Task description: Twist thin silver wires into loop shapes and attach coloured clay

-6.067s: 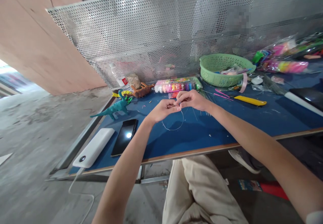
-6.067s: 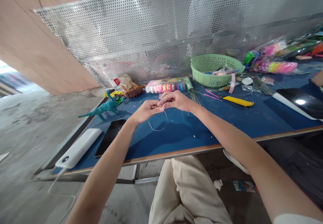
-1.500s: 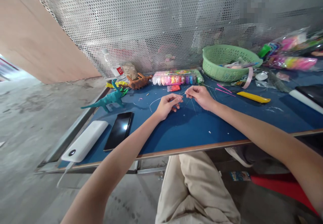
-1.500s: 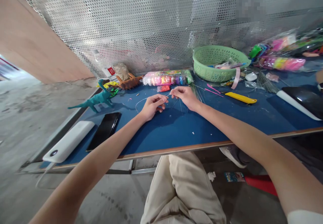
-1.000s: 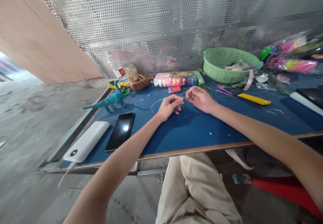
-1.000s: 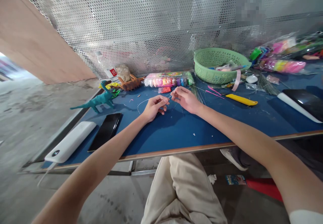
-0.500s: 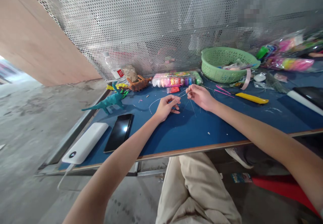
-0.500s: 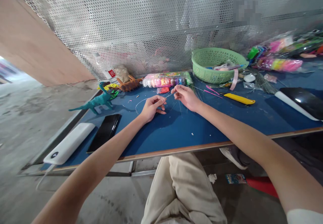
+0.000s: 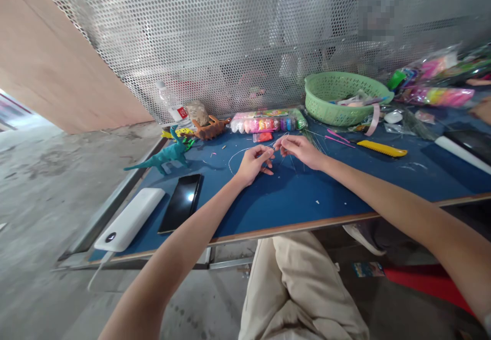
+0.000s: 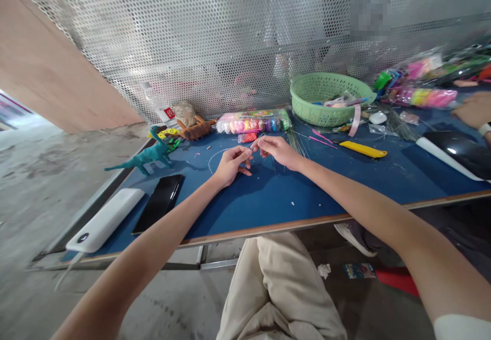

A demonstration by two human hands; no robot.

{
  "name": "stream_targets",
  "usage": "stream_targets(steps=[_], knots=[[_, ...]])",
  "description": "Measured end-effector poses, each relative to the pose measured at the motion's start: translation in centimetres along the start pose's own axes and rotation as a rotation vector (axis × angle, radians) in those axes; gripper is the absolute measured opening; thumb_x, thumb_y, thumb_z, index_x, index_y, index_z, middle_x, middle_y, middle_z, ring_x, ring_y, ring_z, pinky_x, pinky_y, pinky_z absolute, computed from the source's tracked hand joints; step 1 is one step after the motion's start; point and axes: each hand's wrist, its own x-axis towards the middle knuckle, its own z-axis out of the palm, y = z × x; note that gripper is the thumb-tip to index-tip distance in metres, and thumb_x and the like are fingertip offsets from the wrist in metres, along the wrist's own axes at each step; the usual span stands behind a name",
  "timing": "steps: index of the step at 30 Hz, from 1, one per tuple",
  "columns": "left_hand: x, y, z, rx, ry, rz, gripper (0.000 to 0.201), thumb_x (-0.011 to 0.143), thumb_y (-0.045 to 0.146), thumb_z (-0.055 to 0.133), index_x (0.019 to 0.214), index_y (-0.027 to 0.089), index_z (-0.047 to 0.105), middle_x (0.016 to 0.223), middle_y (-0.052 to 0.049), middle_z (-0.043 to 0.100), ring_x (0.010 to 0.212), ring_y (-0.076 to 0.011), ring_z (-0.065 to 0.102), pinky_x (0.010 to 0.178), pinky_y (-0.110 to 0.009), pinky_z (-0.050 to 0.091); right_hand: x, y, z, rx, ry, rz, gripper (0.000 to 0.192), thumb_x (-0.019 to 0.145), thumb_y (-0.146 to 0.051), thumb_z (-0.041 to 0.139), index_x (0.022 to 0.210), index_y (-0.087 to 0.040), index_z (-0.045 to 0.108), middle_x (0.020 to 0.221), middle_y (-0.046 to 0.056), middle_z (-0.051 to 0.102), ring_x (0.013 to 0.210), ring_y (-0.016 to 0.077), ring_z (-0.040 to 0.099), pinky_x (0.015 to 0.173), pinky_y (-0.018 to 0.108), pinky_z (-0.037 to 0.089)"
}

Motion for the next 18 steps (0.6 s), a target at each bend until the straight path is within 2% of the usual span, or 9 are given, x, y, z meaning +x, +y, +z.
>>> stream_targets(steps=[3,7,14,18], knots=[[0.1,0.0,-0.1,-0.008,-0.043,-0.016,0.048,0.074,0.054,0.085,0.090,0.015,0.063,0.087,-0.003,0.064,0.062,-0.0084,0.058,0.050,-0.027,0.063,0.0,0.0,-0.2,-0.149,-0.055,-0.047,0.031,0.094,-0.051,0.067,0.107,-0.026,0.079,0.106,0.004,0.077,0.089,0.0203,0.067,0.083,0.037,0.053],[0.1,-0.1,-0.1,-0.009,-0.095,-0.032,0.049,0.075,0.055,0.085,0.090,0.014,0.063,0.085,-0.002,0.064,0.063,-0.0083,0.058,0.053,-0.029,0.065,0.1,0.3,0.0,-0.175,0.022,-0.093,0.024,0.088,-0.048,0.074,0.095,-0.026,0.081,0.100,0.004,0.078,0.096,0.0235,0.071,0.090,0.040,0.054],[0.0,-0.3,-0.2,0.012,-0.115,-0.015,0.050,0.076,0.055,0.084,0.091,0.014,0.062,0.086,-0.002,0.062,0.066,-0.0092,0.060,0.060,-0.034,0.068,0.2,0.9,-0.2,-0.120,0.058,-0.064,0.023,0.081,-0.047,0.080,0.087,-0.026,0.081,0.094,0.004,0.079,0.091,0.0227,0.072,0.090,0.041,0.054],[0.0,-0.2,-0.3,0.027,-0.122,-0.013,0.048,0.077,0.052,0.084,0.092,0.013,0.061,0.086,-0.002,0.060,0.067,-0.0089,0.059,0.061,-0.036,0.069,0.2,0.7,-1.2,-0.121,0.090,-0.060,0.024,0.079,-0.049,0.082,0.082,-0.024,0.081,0.087,0.004,0.078,0.082,0.0208,0.069,0.083,0.039,0.054]])
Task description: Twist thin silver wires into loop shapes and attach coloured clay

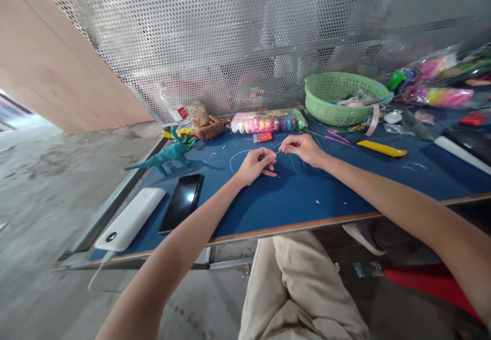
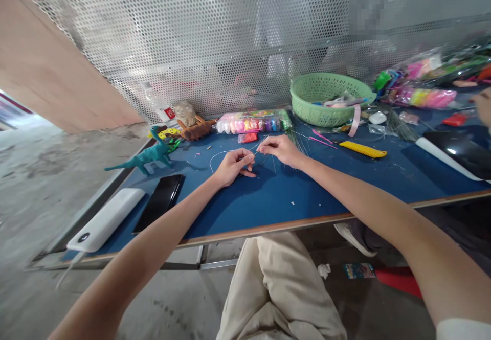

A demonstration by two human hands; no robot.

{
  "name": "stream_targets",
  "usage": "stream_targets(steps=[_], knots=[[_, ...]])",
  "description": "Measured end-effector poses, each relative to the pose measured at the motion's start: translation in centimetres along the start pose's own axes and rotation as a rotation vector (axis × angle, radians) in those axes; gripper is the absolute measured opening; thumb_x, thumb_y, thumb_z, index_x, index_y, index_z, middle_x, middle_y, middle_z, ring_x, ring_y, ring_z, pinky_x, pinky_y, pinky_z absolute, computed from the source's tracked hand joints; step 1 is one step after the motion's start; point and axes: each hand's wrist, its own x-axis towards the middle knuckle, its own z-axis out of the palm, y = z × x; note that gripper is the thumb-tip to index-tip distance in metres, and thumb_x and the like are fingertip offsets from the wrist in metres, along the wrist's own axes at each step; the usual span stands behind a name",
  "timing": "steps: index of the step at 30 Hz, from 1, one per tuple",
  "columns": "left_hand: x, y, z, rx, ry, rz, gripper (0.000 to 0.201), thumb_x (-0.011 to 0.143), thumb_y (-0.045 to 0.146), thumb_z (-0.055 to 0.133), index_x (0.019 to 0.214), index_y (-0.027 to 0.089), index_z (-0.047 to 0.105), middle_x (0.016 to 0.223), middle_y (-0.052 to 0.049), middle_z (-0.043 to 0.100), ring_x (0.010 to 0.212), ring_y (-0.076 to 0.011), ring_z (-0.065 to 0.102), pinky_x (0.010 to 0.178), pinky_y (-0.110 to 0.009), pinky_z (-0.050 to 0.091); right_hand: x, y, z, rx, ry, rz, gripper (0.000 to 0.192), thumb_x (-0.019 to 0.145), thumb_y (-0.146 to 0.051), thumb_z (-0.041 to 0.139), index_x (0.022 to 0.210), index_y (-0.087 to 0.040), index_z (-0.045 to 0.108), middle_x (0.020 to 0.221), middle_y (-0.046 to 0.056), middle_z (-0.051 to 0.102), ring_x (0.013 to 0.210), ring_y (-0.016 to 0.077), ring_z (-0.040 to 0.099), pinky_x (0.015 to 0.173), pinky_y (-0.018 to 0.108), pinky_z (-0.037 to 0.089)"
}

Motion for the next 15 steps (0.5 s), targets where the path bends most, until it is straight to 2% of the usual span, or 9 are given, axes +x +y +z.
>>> stream_targets(steps=[7,11,15], knots=[[0.0,0.0,0.2,0.012,0.038,0.006,0.045,0.079,0.052,0.082,0.093,0.014,0.063,0.086,-0.002,0.059,0.067,-0.0082,0.057,0.060,-0.033,0.068,0.3,0.0,-1.6,0.051,0.121,-0.016,0.020,0.083,-0.045,0.080,0.084,-0.024,0.080,0.085,0.002,0.076,0.073,0.0167,0.063,0.074,0.034,0.051],[-0.1,0.0,0.4,0.014,0.056,0.007,0.047,0.079,0.053,0.082,0.095,0.014,0.063,0.088,-0.002,0.060,0.066,-0.0078,0.056,0.057,-0.030,0.067,0.2,-0.1,-1.0,0.029,0.055,-0.015,0.021,0.083,-0.045,0.081,0.087,-0.025,0.080,0.089,0.003,0.077,0.078,0.0178,0.066,0.076,0.035,0.052],[-0.1,-0.1,0.4,0.007,0.033,0.002,0.047,0.080,0.055,0.081,0.095,0.013,0.063,0.085,-0.001,0.059,0.064,-0.0076,0.056,0.054,-0.030,0.067,0.1,-0.2,0.3,-0.070,0.009,-0.085,0.022,0.082,-0.045,0.082,0.087,-0.024,0.080,0.092,0.004,0.077,0.088,0.0218,0.070,0.082,0.037,0.054]])
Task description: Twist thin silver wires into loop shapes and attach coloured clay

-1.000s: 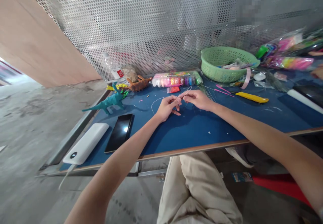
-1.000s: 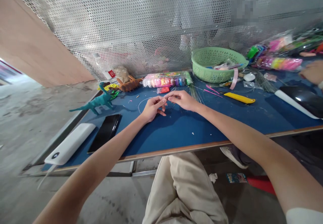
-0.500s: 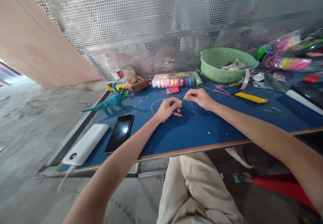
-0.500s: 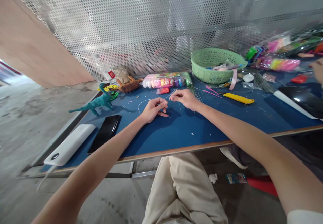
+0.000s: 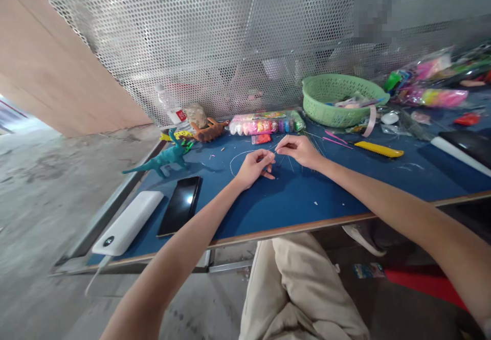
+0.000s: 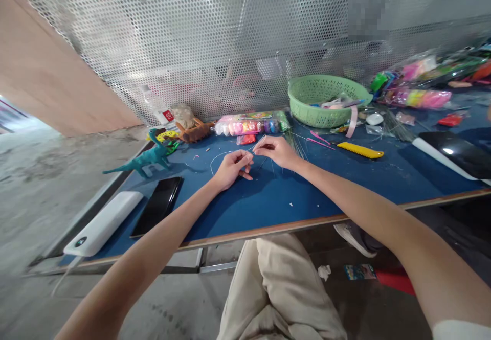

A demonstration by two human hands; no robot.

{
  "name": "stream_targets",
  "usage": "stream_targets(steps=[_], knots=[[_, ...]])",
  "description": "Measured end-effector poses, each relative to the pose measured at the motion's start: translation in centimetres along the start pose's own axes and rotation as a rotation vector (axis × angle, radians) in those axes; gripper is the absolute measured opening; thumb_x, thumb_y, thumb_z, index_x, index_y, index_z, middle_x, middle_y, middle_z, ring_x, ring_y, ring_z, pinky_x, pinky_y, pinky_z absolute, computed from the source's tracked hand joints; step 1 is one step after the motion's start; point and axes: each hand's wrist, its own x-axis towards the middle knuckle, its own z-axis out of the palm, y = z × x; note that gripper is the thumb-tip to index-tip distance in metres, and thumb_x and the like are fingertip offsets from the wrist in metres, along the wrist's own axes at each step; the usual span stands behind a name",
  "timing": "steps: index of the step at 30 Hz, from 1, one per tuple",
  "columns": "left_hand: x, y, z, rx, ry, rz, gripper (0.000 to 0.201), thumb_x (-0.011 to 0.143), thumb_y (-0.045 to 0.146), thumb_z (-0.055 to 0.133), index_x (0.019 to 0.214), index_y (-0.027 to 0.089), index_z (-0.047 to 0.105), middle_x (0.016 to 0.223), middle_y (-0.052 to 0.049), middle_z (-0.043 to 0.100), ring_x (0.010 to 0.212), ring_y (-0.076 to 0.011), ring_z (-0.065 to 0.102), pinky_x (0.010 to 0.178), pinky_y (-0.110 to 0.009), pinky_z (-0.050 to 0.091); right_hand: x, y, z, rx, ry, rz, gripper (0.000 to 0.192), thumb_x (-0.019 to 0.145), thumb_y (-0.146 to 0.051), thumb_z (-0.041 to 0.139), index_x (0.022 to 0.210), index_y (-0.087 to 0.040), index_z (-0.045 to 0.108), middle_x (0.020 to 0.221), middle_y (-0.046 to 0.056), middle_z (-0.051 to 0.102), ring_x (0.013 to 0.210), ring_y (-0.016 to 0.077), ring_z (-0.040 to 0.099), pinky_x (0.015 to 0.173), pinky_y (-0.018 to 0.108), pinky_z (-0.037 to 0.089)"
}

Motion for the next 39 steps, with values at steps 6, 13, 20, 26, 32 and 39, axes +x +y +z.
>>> stream_targets(steps=[6,13,20,26,32,39], knots=[[0.1,-0.1,-0.2,-0.013,-0.007,0.010,0.046,0.080,0.052,0.082,0.095,0.013,0.062,0.085,-0.001,0.060,0.064,-0.0077,0.056,0.055,-0.032,0.067,0.0,0.1,0.6,-0.132,0.053,-0.070,0.021,0.086,-0.045,0.079,0.084,-0.025,0.081,0.090,0.005,0.078,0.087,0.0228,0.071,0.082,0.038,0.054],[0.0,0.0,-0.2,-0.036,-0.009,-0.012,0.045,0.079,0.049,0.083,0.095,0.013,0.063,0.085,-0.001,0.060,0.063,-0.0068,0.055,0.053,-0.030,0.066,0.3,0.3,-1.0,-0.062,0.194,-0.046,0.021,0.083,-0.046,0.082,0.085,-0.024,0.080,0.090,0.004,0.079,0.086,0.0227,0.072,0.081,0.038,0.054],[-0.3,0.0,0.4,-0.074,-0.008,-0.005,0.046,0.079,0.051,0.083,0.096,0.013,0.062,0.084,0.000,0.058,0.060,-0.0062,0.053,0.049,-0.028,0.064,0.4,0.1,-0.9,0.006,0.169,-0.011,0.026,0.081,-0.049,0.083,0.085,-0.023,0.079,0.088,0.004,0.078,0.083,0.0214,0.070,0.080,0.037,0.054],[-0.4,0.4,0.6,-0.091,-0.007,0.027,0.046,0.080,0.052,0.082,0.093,0.013,0.061,0.080,0.000,0.057,0.059,-0.0061,0.052,0.050,-0.026,0.063,0.2,-0.5,0.9,-0.058,0.010,-0.026,0.025,0.084,-0.049,0.079,0.084,-0.024,0.080,0.088,0.004,0.078,0.081,0.0206,0.069,0.076,0.035,0.051],[0.0,0.5,0.3,-0.062,0.007,0.007,0.046,0.079,0.052,0.082,0.096,0.014,0.063,0.085,-0.001,0.059,0.062,-0.0061,0.052,0.050,-0.024,0.062,0.8,0.3,-1.1,0.000,0.260,0.036,0.025,0.079,-0.048,0.084,0.086,-0.025,0.081,0.087,0.004,0.078,0.077,0.0202,0.066,0.072,0.034,0.050],[0.0,0.2,0.3,-0.092,0.003,-0.059,0.043,0.080,0.048,0.083,0.095,0.013,0.063,0.084,0.000,0.059,0.059,-0.0050,0.051,0.049,-0.022,0.059,0.4,-0.1,0.0,-0.096,0.096,-0.008,0.026,0.086,-0.049,0.077,0.085,-0.023,0.079,0.089,0.004,0.077,0.080,0.0201,0.067,0.073,0.034,0.047]])
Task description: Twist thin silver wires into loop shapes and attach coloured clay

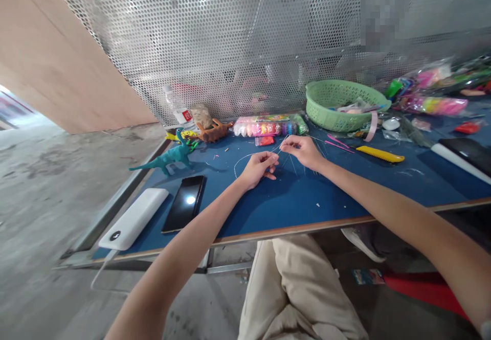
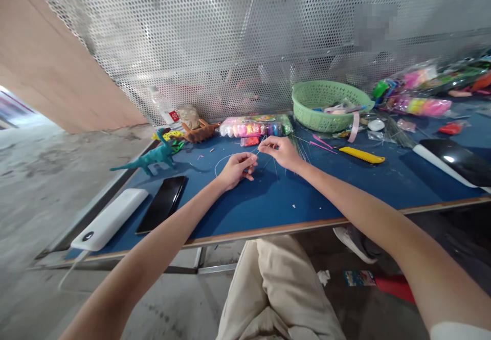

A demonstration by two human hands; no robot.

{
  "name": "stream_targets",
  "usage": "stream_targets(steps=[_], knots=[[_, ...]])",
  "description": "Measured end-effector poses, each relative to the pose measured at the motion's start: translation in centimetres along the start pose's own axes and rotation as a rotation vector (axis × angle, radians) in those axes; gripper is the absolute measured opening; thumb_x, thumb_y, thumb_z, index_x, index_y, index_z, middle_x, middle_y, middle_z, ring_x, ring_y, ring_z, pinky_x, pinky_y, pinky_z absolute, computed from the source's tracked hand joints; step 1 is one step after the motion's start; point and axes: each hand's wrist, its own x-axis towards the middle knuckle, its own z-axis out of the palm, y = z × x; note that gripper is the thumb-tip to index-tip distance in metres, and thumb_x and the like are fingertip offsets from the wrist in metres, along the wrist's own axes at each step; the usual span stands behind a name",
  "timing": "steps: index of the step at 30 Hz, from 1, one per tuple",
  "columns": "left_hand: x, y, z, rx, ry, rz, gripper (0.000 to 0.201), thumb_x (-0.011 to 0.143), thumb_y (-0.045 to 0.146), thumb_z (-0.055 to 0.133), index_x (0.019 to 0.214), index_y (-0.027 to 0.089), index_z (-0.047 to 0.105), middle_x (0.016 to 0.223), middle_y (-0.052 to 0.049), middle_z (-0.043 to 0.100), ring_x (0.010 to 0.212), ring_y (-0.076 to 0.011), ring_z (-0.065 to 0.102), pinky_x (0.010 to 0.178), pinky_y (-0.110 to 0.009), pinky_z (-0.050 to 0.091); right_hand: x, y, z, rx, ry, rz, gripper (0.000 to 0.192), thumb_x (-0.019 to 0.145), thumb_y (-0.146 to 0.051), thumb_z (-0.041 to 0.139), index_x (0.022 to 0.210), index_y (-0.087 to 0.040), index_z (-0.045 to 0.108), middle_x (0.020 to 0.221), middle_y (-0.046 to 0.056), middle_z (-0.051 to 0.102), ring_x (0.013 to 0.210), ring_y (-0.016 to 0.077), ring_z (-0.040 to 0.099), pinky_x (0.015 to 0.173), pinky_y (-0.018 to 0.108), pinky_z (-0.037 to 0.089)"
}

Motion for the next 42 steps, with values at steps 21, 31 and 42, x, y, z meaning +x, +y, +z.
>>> stream_targets(steps=[21,31,42], knots=[[-0.4,0.8,0.2,0.056,-0.039,0.124,0.045,0.080,0.055,0.080,0.087,0.015,0.060,0.069,0.003,0.054,0.052,-0.0059,0.048,0.042,-0.018,0.048,0.0,-1.7,0.4,-0.008,-0.095,-0.083,0.027,0.088,-0.050,0.076,0.084,-0.024,0.078,0.089,0.003,0.077,0.084,0.0206,0.068,0.080,0.035,0.051],[0.1,0.9,-0.9,0.655,0.111,0.267,0.022,0.094,0.040,0.064,0.093,0.018,0.064,0.079,-0.002,0.066,0.053,-0.0097,0.058,0.046,-0.020,0.042,0.7,-0.8,-2.8,-0.305,0.071,-0.162,0.027,0.092,-0.045,0.071,0.109,-0.023,0.072,0.101,0.006,0.074,0.079,0.0194,0.062,0.079,0.036,0.050],[0.0,0.3,-0.1,1.010,0.075,0.426,0.039,0.109,0.035,0.031,0.082,0.020,0.055,0.076,-0.005,0.067,0.071,-0.0176,0.063,0.075,-0.028,0.044,0.1,-1.6,-0.5,-0.938,-0.281,-0.540,0.031,0.105,-0.031,0.049,0.096,-0.022,0.077,0.077,0.007,0.073,0.075,0.0213,0.062,0.072,0.036,0.037]])
